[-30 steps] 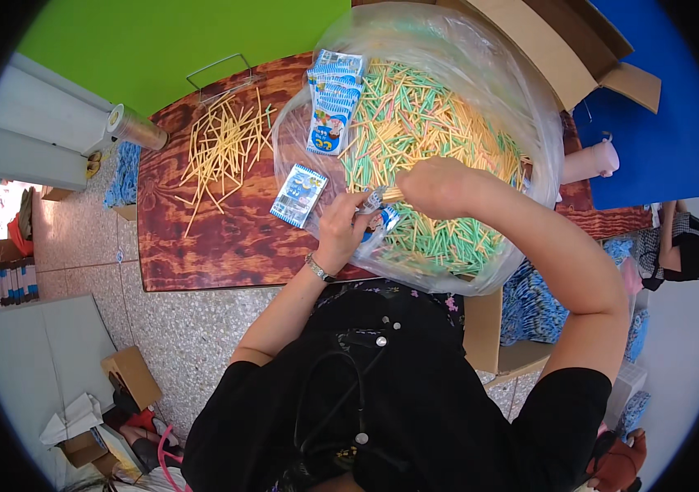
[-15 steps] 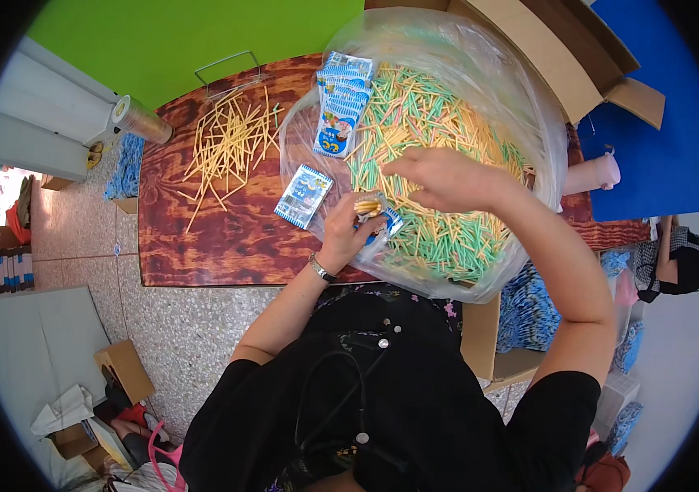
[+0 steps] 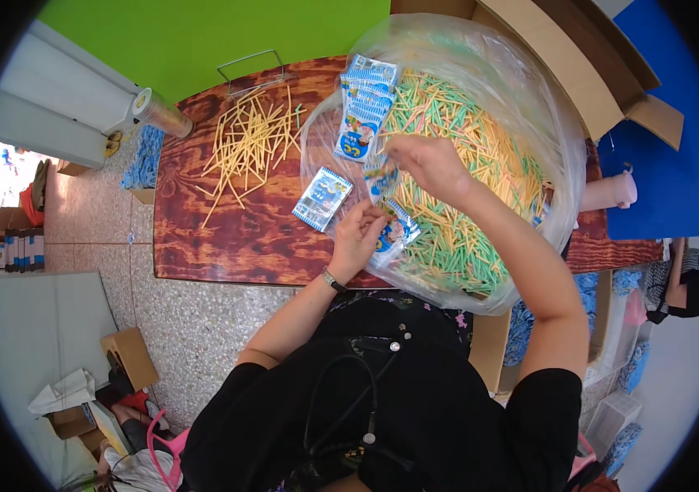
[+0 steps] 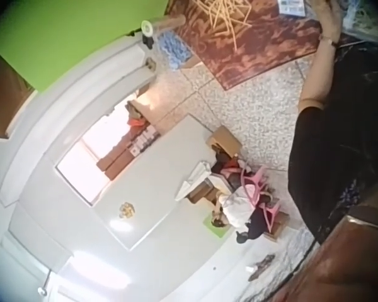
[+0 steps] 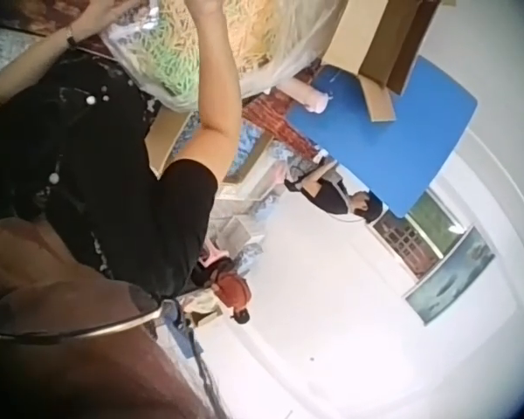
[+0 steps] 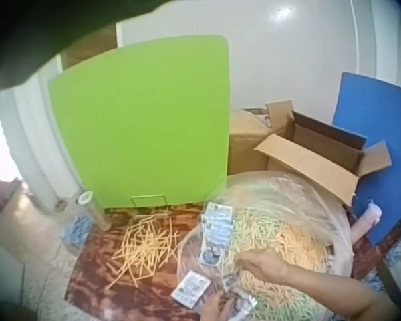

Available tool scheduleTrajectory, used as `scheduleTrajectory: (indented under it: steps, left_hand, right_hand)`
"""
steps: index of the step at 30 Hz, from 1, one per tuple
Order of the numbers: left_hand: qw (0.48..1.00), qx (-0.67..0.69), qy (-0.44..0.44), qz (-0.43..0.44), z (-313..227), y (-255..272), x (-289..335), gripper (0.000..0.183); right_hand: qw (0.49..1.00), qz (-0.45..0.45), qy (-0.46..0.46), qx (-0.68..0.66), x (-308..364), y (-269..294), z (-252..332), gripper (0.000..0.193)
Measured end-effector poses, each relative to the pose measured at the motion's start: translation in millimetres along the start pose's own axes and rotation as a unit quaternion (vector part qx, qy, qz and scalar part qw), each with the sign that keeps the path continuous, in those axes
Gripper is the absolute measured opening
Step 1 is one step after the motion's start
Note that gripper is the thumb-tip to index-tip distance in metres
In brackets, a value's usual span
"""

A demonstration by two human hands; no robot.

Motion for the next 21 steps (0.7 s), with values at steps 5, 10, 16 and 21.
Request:
scheduleTrajectory:
  steps: [5, 10, 16, 21]
  left_hand:
    - [0.987, -0.143, -0.046, 0.055, -7.9, 4.3, 2.1, 0.034]
    - [0.931, -0.316, -0.124, 0.132, -18.6, 2.3, -4.5, 0.054]
    - [0.933, -0.327, -0.088, 0.121, -9.5, 8.3, -5.6, 0.06]
    - [0.933, -0.328, -0.099, 0.114, -12.3, 4.5, -6.9, 0.062]
  right_hand:
    - [0.988, -0.07, -0.104, -0.09, -39.6, -43.8, -20.5, 0.012]
    - [0.983, -0.148, -0.107, 0.035, -53.7, -63.6, -45.1, 0.02]
    - [0.966, 0.069, -0.086, 0.235, 20.7, -41.8, -14.4, 0.022]
    - [0.946, 0.118, -0.12, 0.277, 53.5, -58.1, -26.9, 0.022]
Point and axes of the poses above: each hand's wrist, its own x-axis away from the middle knuckle, its own y-axis out of the back of the hand, z = x × y, the point moved 3 cm from there along -x, towards the middle knuckle, and after that the axes turned 11 degrees about -y, right-handed, at the moved point
